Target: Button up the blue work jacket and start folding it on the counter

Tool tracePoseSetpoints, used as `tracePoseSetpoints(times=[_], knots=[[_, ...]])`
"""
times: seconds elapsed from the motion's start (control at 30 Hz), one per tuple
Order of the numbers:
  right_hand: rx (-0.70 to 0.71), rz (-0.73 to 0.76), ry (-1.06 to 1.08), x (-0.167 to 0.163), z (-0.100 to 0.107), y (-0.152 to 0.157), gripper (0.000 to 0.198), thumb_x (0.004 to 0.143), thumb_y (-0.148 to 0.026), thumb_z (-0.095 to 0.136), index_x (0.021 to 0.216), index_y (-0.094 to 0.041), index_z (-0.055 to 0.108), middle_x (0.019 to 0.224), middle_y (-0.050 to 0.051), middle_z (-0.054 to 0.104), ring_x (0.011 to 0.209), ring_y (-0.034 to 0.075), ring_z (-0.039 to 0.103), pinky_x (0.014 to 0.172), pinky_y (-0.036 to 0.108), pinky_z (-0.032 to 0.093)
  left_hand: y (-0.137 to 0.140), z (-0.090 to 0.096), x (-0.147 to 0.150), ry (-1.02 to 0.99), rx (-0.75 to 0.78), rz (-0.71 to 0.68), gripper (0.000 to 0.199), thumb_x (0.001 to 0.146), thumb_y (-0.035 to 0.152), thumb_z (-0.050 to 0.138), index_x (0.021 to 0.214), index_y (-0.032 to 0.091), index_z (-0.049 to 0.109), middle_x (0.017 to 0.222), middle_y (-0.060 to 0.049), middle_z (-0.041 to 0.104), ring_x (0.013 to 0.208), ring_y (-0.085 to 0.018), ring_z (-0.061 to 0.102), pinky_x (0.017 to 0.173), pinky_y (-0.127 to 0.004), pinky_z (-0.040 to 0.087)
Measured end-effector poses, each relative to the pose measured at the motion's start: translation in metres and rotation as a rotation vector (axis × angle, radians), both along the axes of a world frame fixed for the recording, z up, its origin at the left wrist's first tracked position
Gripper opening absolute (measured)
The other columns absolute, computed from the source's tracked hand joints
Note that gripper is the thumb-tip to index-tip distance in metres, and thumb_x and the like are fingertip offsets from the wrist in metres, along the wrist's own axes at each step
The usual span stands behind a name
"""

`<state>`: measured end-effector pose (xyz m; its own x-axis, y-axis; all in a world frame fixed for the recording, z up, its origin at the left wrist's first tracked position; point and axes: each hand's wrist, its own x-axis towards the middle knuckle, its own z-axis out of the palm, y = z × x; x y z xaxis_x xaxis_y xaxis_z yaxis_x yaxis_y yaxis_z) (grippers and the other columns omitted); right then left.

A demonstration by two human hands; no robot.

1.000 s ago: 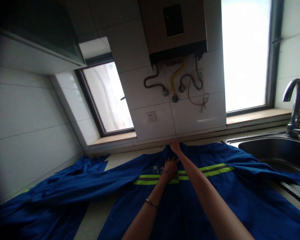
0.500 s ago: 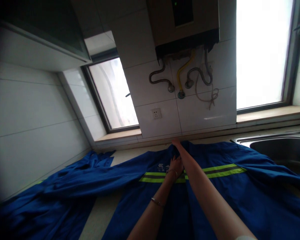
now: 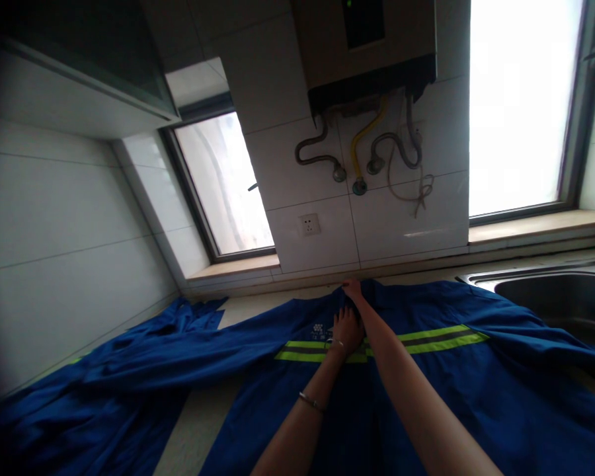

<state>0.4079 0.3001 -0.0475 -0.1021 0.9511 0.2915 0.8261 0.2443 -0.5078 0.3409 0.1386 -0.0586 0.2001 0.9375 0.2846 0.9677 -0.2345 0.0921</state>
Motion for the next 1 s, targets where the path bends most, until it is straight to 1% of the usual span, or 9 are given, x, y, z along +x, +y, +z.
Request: tracePoseSetpoints(times=[0.1, 0.2, 0.37, 0.5, 0.6, 0.7, 0.83, 0.93, 1.0], knots=[[-0.001, 0.000, -0.023, -0.005, -0.006, 0.001, 0.027, 0.087, -0.024, 0.050, 0.112, -0.015, 0.056, 0.111, 0.009, 0.058, 0.100, 0.018, 0.055, 0.089, 0.036, 0.044, 0.004, -0.003, 0.000, 0.000, -0.092, -0.005, 0.055, 0.088, 0.038, 0.026, 0.132, 0.007, 0.037, 0.137, -0.019, 0.036, 0.127, -0.032, 0.030, 0.101, -0.050, 0.027], [0.012, 0.000, -0.052, -0.010, -0.005, 0.000, 0.034, 0.083, -0.015, 0.047, 0.116, -0.014, 0.057, 0.115, 0.012, 0.059, 0.109, 0.019, 0.052, 0.094, 0.031, 0.038, 0.004, -0.003, -0.001, 0.018, -0.125, -0.028, 0.054, 0.088, 0.038, 0.027, 0.135, 0.012, 0.032, 0.140, -0.019, 0.031, 0.128, -0.032, 0.028, 0.100, -0.052, 0.025], [0.016, -0.005, -0.113, -0.007, 0.016, 0.003, 0.036, 0.080, -0.016, 0.045, 0.111, -0.008, 0.061, 0.110, 0.018, 0.061, 0.106, 0.023, 0.055, 0.091, 0.031, 0.039, 0.003, -0.006, -0.001, 0.011, -0.094, -0.024, 0.056, 0.088, 0.042, 0.025, 0.139, 0.017, 0.026, 0.142, -0.016, 0.029, 0.130, -0.034, 0.025, 0.101, -0.053, 0.023], [0.040, -0.077, -0.147, 0.016, 0.030, -0.002, 0.038, 0.082, -0.018, 0.041, 0.113, -0.005, 0.058, 0.112, 0.022, 0.058, 0.109, 0.027, 0.052, 0.093, 0.036, 0.036, 0.005, -0.009, 0.001, 0.012, -0.112, -0.011, 0.060, 0.088, 0.041, 0.024, 0.140, 0.011, 0.023, 0.143, -0.017, 0.027, 0.131, -0.033, 0.023, 0.103, -0.051, 0.022], [0.080, -0.205, -0.164, 0.036, 0.018, -0.015, 0.051, 0.086, -0.031, 0.038, 0.128, -0.003, 0.045, 0.130, 0.026, 0.042, 0.125, 0.035, 0.034, 0.099, 0.051, 0.023, 0.008, -0.010, 0.002, -0.002, -0.122, 0.006, 0.064, 0.088, 0.041, 0.022, 0.139, 0.003, 0.021, 0.144, -0.018, 0.023, 0.132, -0.032, 0.019, 0.104, -0.049, 0.021], [0.049, -0.339, -0.178, 0.044, -0.008, -0.028, 0.073, 0.086, -0.050, 0.032, 0.134, 0.004, 0.032, 0.139, 0.029, 0.025, 0.131, 0.039, 0.016, 0.100, 0.059, 0.011, 0.009, -0.011, 0.002, 0.000, -0.127, 0.016, 0.064, 0.087, 0.043, 0.022, 0.139, 0.004, 0.024, 0.145, -0.017, 0.021, 0.133, -0.032, 0.017, 0.105, -0.049, 0.020], [-0.006, -0.365, -0.179, 0.040, -0.031, -0.033, 0.087, 0.084, -0.063, 0.021, 0.136, 0.006, 0.025, 0.140, 0.029, 0.023, 0.132, 0.036, 0.014, 0.102, 0.057, 0.007, 0.011, -0.012, 0.002, 0.024, -0.146, 0.024, 0.062, 0.088, 0.043, 0.021, 0.138, 0.007, 0.026, 0.146, -0.016, 0.019, 0.133, -0.031, 0.018, 0.105, -0.049, 0.021], [-0.061, -0.334, -0.151, 0.040, -0.025, -0.033, 0.087, 0.084, -0.065, 0.016, 0.137, 0.003, 0.025, 0.140, 0.027, 0.024, 0.132, 0.036, 0.016, 0.102, 0.058, 0.009, 0.012, -0.012, 0.002, 0.034, -0.150, 0.018, 0.063, 0.088, 0.043, 0.020, 0.139, 0.007, 0.025, 0.146, -0.016, 0.019, 0.133, -0.031, 0.018, 0.105, -0.049, 0.020], [-0.095, -0.277, -0.146, 0.046, -0.015, -0.034, 0.079, 0.086, -0.062, 0.017, 0.137, -0.004, 0.030, 0.139, 0.024, 0.029, 0.129, 0.035, 0.024, 0.101, 0.058, 0.016, 0.012, -0.012, 0.001, 0.041, -0.150, 0.014, 0.063, 0.088, 0.043, 0.020, 0.139, 0.006, 0.025, 0.146, -0.016, 0.020, 0.133, -0.031, 0.018, 0.105, -0.049, 0.020]])
